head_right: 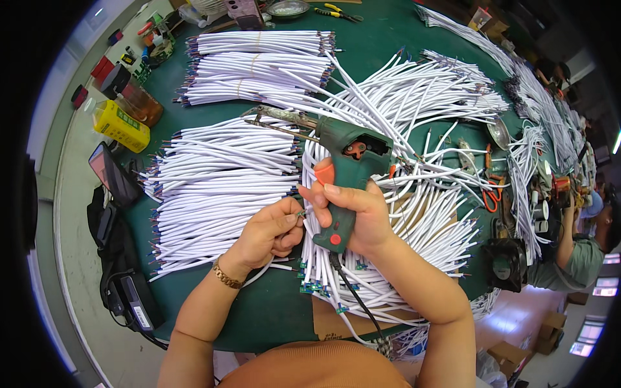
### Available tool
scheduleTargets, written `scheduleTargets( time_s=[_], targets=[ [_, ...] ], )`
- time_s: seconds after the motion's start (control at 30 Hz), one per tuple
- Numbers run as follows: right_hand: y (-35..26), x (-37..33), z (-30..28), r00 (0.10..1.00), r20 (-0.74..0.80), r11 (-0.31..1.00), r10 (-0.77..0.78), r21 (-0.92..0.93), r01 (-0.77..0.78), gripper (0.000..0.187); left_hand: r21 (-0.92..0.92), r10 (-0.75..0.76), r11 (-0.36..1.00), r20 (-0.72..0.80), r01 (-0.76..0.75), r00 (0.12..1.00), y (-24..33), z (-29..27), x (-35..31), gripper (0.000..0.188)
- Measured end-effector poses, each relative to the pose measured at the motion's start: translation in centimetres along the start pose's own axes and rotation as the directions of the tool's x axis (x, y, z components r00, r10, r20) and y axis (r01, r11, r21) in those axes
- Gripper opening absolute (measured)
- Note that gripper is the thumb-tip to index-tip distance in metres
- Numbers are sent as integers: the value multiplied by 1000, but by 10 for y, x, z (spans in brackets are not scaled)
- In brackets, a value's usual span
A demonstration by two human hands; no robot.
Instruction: The person applies heat to the connectors of white cables using a heat gun.
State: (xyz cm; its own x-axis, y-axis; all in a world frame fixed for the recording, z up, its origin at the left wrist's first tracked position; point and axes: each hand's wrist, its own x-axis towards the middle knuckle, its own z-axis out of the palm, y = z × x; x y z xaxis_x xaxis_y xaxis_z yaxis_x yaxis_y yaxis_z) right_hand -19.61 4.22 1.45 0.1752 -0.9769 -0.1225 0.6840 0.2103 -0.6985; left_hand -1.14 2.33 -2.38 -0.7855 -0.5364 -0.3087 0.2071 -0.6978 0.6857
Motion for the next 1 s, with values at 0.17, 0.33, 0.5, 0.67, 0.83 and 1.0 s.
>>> scheduleTargets(
  time_s=[0.17, 0.33, 0.5, 0.67, 0.83, 1.0],
  targets=[
    [0, 1, 0, 1000, 29, 999, -6, 50, 5, 36, -65, 7, 998, 24, -5, 1000, -2, -2, -1, 15],
    [2, -3, 3, 998, 38, 999, -51, 10, 50, 37, 0, -25, 1000, 24, 25, 999, 2, -1, -1, 15],
    [-10, -14, 11, 992, -68, 994, -105, 12, 106, 36, -11, -30, 999, 22, 30, 999, -2, -5, 0, 15],
    [-48, -43, 11, 994, -62, 996, -85, -34, 83, 40, -6, -27, 1000, 51, 27, 998, -2, -3, 0, 17],
    [-49, -89, 21, 938, -348, 828, -4, -527, -192, 54, 40, 2, 999, 30, -3, 1000, -6, -2, 1, 17],
    [-31, -149, -6, 935, -351, 331, 41, -878, -345, 17, 44, 2, 999, 23, -3, 1000, -2, 1, 2, 16]
  ],
)
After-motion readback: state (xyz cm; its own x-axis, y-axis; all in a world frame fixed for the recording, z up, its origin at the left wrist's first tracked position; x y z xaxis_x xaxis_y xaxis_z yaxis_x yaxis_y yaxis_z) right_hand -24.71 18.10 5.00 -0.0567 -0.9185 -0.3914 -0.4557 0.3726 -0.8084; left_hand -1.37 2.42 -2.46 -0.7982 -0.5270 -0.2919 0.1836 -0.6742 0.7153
